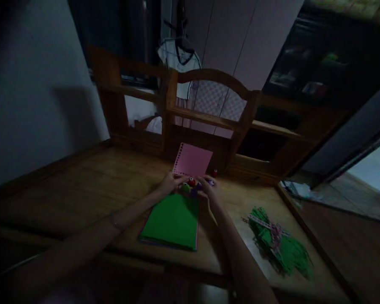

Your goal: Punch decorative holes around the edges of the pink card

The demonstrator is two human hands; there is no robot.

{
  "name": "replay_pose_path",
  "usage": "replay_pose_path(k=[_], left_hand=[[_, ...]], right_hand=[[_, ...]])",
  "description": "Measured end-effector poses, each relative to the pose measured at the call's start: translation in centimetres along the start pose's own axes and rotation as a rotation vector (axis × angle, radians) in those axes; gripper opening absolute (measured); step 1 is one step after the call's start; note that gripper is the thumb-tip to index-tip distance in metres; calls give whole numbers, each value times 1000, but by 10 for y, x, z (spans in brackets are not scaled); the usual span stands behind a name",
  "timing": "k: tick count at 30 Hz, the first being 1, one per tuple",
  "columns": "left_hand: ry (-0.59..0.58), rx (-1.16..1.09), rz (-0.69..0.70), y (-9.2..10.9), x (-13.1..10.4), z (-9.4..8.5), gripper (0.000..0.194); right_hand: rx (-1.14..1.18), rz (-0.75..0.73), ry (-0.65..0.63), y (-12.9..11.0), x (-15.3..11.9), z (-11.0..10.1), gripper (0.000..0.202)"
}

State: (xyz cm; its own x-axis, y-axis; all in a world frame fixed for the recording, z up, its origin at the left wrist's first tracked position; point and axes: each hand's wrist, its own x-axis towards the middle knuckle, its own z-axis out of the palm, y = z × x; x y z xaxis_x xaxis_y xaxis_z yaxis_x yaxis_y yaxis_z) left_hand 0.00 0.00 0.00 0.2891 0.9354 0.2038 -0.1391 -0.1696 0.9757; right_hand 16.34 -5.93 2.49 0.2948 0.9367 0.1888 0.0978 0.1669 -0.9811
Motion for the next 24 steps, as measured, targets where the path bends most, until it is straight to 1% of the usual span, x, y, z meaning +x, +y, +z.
replay_pose_path(k=[7,10,13,18,24], left_hand=[[36,-23,19,4,-2,5,30],[30,-45,38,3,-2,5,29],[17,-67,59,2,-2,5,33],[24,-77,53,3,-3,6,34],[23,-25,55,3,-3,6,31]], right_hand=[[7,28,-17,-2,-3,0,41],[-1,18,-27,-2,-2,-1,40],[-7,4,-33,-2,-3,-1,39],[-10,11,-44,-1,-2,0,38],[-10,35,-54,-1,-3,0,40]])
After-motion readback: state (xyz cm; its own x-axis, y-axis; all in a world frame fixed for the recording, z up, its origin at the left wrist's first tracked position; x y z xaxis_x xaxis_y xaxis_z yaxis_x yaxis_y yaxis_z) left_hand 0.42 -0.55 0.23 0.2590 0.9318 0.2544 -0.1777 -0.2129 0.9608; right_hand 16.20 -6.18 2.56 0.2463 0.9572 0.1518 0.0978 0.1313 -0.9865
